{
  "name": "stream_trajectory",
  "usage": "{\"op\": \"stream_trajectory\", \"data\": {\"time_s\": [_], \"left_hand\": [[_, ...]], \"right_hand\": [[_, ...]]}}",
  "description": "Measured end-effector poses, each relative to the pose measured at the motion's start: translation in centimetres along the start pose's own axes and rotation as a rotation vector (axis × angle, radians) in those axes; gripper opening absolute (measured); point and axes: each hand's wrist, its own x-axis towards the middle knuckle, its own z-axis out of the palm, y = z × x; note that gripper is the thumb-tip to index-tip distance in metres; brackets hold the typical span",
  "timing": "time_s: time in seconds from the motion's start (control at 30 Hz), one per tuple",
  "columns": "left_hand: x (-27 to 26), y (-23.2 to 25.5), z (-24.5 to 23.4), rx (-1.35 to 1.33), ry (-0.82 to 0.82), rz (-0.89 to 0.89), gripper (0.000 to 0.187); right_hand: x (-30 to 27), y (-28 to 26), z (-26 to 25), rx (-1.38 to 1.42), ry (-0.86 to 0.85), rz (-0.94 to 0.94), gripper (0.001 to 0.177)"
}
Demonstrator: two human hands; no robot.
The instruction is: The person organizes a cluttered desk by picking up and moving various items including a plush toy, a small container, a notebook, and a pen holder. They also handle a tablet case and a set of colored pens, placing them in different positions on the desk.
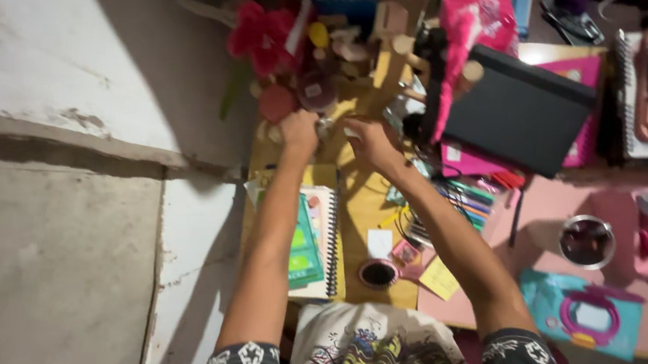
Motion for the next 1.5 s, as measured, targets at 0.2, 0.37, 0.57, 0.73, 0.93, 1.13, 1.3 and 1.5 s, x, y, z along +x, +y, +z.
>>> {"op": "stream_trajectory", "data": {"time_s": [0.2, 0.37, 0.57, 0.73, 0.93, 1.13, 1.3, 1.5], "left_hand": [[-2.9, 5.3, -8.0, 0.268, -0.080, 0.015, 0.028], [-10.8, 16.7, -15.4, 0.179, -0.754, 0.531, 0.060], [-18.5, 28.1, -13.8, -0.087, -0.898, 0.891, 0.059], [-20.8, 35.7, -9.8, -0.489, -0.721, 0.763, 0.062], [-22.8, 43.0, -4.1, -0.756, -0.215, 0.686, 0.123], [-25.7, 47.0, 1.1, -1.107, -0.113, 0.444, 0.127], [-24.6, 48.7, 2.7, -1.499, -0.032, 0.408, 0.091], [-23.5, 48.7, -3.8, -2.052, -0.184, 0.363, 0.073]], "right_hand": [[-8.0, -7.0, -7.1, 0.050, -0.221, 0.316, 0.036], [-15.2, -8.2, -11.9, 0.016, -0.169, 0.143, 0.034], [-24.5, -7.0, -20.2, -0.031, -0.058, 0.345, 0.029], [-33.0, -5.0, -27.4, -0.028, 0.233, 0.373, 0.029], [-38.0, -0.5, -32.6, -0.224, 0.443, 0.453, 0.026], [-39.6, 6.0, -32.6, -0.281, 0.445, 0.350, 0.021], [-38.9, 7.2, -33.7, 0.021, 0.423, 0.501, 0.020], [-33.5, 3.2, -28.4, 0.422, 0.743, 0.116, 0.044]]}}
